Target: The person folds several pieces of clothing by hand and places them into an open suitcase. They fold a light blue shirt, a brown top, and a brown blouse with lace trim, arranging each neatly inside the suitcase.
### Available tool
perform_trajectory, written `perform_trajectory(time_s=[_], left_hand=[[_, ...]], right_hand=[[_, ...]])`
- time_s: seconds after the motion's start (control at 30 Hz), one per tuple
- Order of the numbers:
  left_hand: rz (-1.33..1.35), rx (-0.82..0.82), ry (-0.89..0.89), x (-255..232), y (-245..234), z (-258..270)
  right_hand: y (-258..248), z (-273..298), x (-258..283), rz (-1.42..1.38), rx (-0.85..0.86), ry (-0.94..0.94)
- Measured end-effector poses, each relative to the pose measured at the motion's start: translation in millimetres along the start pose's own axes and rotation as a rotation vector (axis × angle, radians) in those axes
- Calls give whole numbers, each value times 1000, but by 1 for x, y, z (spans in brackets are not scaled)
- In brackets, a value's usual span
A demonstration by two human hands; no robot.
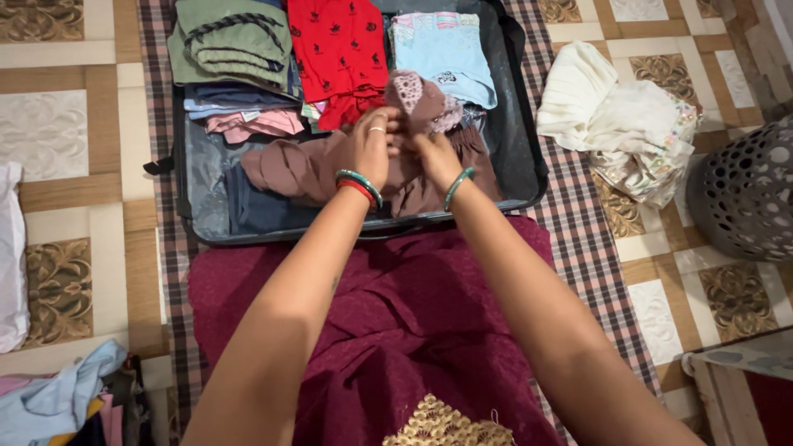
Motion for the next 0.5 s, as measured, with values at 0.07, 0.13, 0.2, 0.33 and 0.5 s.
perform_trajectory(time_s=[0.07,0.13,0.2,0.33,0.5], left_hand=[[-424,-17,161,-36,-1,16],[-575,-133,375,-72,-2,28],[-564,-141,481,-92,-1,36],[-358,-35,217,-80,-2,26],[-366,9,295,-58,1,16]], right_hand=[[-12,6,10,11,-132,6],[-15,11,37,37,-138,-104],[-10,19,66,-61,-45,-212],[3,32,117,-388,109,-214],[24,32,147,529,-80,-150]])
Point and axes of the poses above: each hand's wrist, its own z-axis away from the middle knuckle, its own y-axis out of the palm, x = y × z, the point moved 7 cm from there along -z, towards the middle knuckle, and after that the axes turned 13 degrees about x, right-handed, at the moved point
